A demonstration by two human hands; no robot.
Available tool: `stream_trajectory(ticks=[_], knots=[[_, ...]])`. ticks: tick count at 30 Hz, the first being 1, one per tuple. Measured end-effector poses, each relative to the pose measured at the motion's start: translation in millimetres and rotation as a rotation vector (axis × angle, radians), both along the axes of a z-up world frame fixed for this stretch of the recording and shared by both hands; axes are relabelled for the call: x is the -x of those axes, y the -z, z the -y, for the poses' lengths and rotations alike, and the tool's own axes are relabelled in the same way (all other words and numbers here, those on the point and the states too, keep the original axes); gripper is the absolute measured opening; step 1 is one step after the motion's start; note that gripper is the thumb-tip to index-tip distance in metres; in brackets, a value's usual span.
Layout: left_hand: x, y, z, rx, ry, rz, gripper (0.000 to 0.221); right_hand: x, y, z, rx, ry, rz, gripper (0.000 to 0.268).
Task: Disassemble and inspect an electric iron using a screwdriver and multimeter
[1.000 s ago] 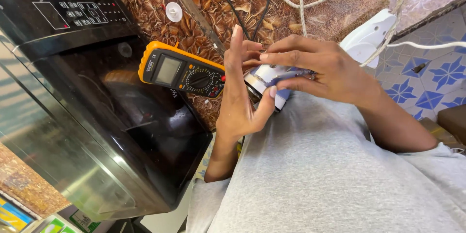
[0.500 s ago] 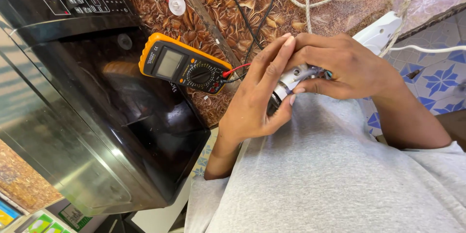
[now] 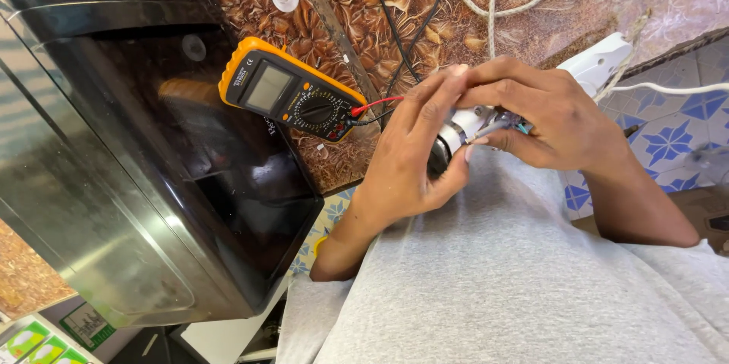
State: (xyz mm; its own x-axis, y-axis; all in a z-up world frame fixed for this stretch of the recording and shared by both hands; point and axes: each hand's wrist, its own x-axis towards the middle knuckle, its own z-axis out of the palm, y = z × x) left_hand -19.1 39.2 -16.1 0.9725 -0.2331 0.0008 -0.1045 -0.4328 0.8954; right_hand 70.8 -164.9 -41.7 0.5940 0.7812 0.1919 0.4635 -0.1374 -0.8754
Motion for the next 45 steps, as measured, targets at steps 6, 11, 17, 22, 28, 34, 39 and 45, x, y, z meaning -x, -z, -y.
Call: stream_trajectory(ticks=[6, 11, 17, 22, 28, 34, 39, 45], knots=[[9, 16, -2, 0.228, -0.228, 0.033, 0.045, 13, -15, -9, 0.055, 0.045, 0.001, 0.046], [16, 36, -22, 0.400, -0.311, 0.232, 0.034, 17, 19, 3, 0.147, 0.164, 0.201, 0.043], [13, 51, -33, 0.740, -0.343, 0.245, 0.027, 13, 9, 8, 0.246, 0.101, 0.023, 0.063], [13, 58, -36, 0.776, -0.376, 0.221, 0.027, 29, 13, -8, 0.191, 0.052, 0.017, 0.058], [12, 54, -29, 0.746, -0.342, 0.206, 0.026, 33, 17, -11, 0.134, 0.116, 0.067, 0.061], [8, 54, -18, 0.626, -0.311, 0.203, 0.033, 26, 9, -8, 0.133, 0.133, 0.116, 0.057], [7, 49, -3, 0.534, -0.257, 0.182, 0.036, 23, 2, -2, 0.021, 0.190, 0.082, 0.052], [4, 51, 4, 0.409, -0.252, 0.180, 0.038, 9, -7, -2, 0.032, 0.083, 0.114, 0.052]])
